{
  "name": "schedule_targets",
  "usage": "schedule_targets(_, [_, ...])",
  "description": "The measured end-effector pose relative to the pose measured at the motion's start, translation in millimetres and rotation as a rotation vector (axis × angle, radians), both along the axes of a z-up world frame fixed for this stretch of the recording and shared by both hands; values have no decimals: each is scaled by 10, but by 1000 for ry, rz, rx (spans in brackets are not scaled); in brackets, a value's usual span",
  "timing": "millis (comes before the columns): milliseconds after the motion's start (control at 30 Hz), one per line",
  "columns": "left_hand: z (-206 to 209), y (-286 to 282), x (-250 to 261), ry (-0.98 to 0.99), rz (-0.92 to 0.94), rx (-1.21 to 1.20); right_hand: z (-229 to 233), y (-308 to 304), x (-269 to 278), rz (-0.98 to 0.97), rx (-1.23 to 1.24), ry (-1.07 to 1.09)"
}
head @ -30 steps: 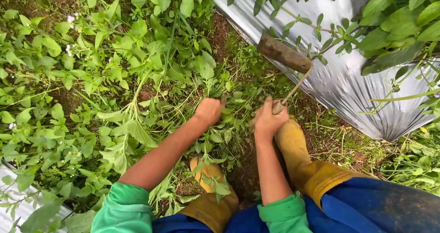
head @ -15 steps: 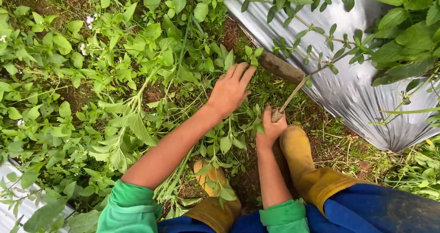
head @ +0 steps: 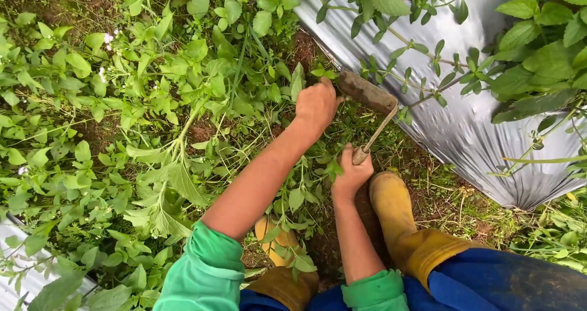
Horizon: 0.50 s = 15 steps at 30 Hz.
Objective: The person uses a hand hoe to loosen soil and remove weeds from a garden bed. They pull the uprooted weeds by hand and toss them aside while working along a row covered with white plastic sheeting.
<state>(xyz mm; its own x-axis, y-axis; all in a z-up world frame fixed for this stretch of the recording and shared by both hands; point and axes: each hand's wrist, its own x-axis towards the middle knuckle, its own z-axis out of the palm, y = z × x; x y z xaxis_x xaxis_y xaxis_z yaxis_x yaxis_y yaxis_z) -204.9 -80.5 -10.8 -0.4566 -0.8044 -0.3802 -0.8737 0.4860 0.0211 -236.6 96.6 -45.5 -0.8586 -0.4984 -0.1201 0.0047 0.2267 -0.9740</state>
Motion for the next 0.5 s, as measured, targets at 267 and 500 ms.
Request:
schedule_targets(267, [-291, -59, 81, 359, 267, 280, 115, -244, -55, 24, 3, 149])
schedule_targets(500, [-76, 65, 243, 456, 296, 351, -82, -100, 37, 10, 55, 48])
